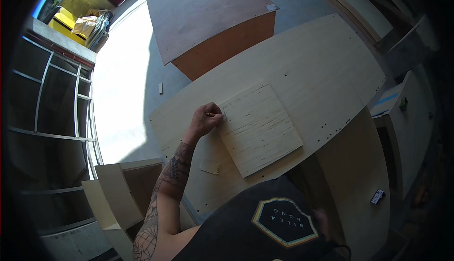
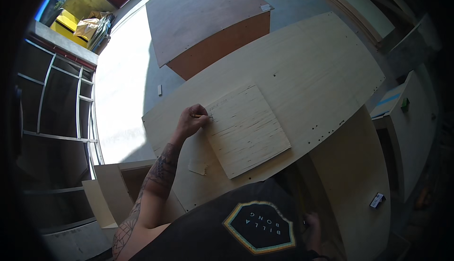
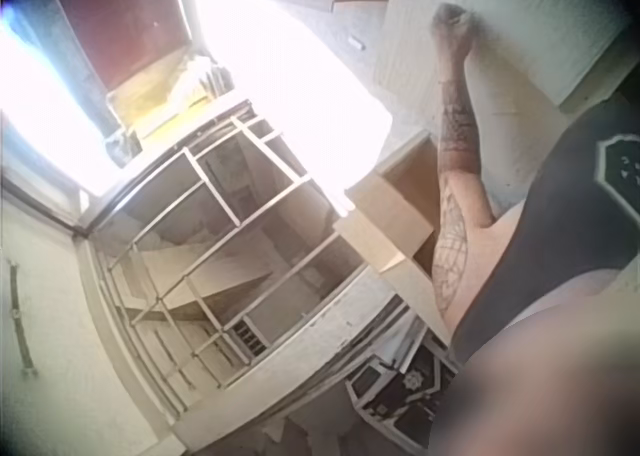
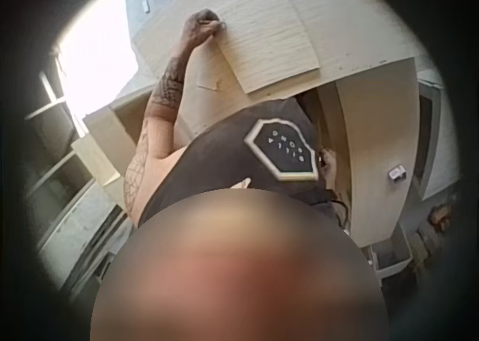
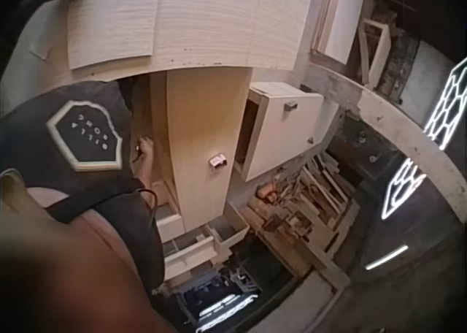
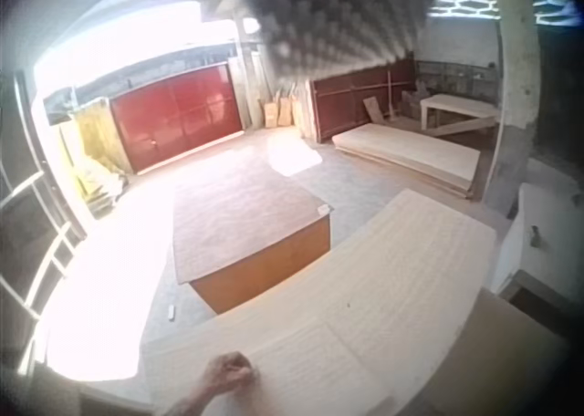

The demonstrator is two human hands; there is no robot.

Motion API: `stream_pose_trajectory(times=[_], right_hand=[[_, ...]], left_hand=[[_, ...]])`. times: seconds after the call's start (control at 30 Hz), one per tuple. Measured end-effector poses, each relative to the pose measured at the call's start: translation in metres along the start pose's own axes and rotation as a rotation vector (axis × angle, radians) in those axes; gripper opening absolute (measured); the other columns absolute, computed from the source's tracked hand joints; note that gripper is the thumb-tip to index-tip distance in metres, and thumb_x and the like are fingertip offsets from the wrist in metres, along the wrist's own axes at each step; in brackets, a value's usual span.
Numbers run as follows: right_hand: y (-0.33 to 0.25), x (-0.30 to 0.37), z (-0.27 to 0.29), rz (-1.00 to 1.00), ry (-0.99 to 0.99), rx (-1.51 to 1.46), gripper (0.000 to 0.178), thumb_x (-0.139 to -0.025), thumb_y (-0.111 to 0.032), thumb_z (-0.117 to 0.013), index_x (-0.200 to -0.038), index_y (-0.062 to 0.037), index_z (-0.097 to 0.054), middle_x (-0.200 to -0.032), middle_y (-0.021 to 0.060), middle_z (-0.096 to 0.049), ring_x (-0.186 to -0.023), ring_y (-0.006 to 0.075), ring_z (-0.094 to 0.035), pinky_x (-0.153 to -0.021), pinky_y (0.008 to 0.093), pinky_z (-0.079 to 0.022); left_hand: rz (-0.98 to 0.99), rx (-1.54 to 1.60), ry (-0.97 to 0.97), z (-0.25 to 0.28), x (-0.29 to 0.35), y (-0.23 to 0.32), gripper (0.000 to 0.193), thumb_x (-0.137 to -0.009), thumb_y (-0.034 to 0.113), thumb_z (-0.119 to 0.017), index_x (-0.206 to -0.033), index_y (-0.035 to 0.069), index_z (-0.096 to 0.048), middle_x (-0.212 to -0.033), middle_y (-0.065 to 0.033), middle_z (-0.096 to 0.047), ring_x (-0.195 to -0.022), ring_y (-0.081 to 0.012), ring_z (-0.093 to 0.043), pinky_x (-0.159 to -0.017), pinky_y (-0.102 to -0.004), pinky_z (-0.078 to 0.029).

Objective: Measure and mark wood pieces for furniture construction using a tape measure and pencil.

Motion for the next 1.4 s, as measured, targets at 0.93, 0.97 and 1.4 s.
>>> stream_pose_trajectory(times=[0.93, 0.97, 1.4], right_hand=[[-0.033, 0.042, -0.044, -0.178, 0.106, -0.092, 0.034, -0.090, -0.020, -0.062, -0.115, -0.0004, -0.075, -0.083, 0.0131, -0.072, -0.065, 0.0238, -0.068, -0.056, 0.0414, -0.055], [-0.024, 0.041, -0.046, -0.178, 0.125, -0.305, 0.034, -0.091, -0.020, -0.062, -0.116, -0.0005, -0.075, -0.083, 0.0128, -0.072, -0.065, 0.0236, -0.067, -0.055, 0.0409, -0.054], [0.060, 0.000, -0.066, -0.530, 0.053, 0.014, 0.038, -0.092, -0.021, -0.063, -0.123, -0.0015, -0.073, -0.093, 0.0163, -0.075, -0.079, 0.0254, -0.071, -0.069, 0.0421, -0.057]], left_hand=[[-0.068, -0.064, 0.062, -0.003, -0.019, 0.004, 0.010, -0.082, 0.011, -0.065, -0.081, 0.002, -0.060, -0.068, -0.0013, -0.058, -0.064, -0.0086, -0.055, -0.061, -0.0276, -0.047], [-0.059, -0.066, 0.044, -0.002, -0.018, 0.002, 0.011, -0.083, 0.012, -0.065, -0.081, 0.002, -0.061, -0.068, -0.0015, -0.058, -0.065, -0.0087, -0.055, -0.061, -0.0275, -0.047], [0.034, 0.156, 0.003, -0.002, -0.022, -0.004, 0.010, -0.085, 0.012, -0.065, -0.084, 0.003, -0.062, -0.073, -0.0001, -0.061, -0.066, -0.0078, -0.056, -0.061, -0.0273, -0.047]])
Point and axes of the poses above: each hand's wrist, its own x-axis away from the middle knuckle, its own z-axis out of the back of the hand, y = z × x, the point moved 3 cm from there along -x, towards the middle knuckle
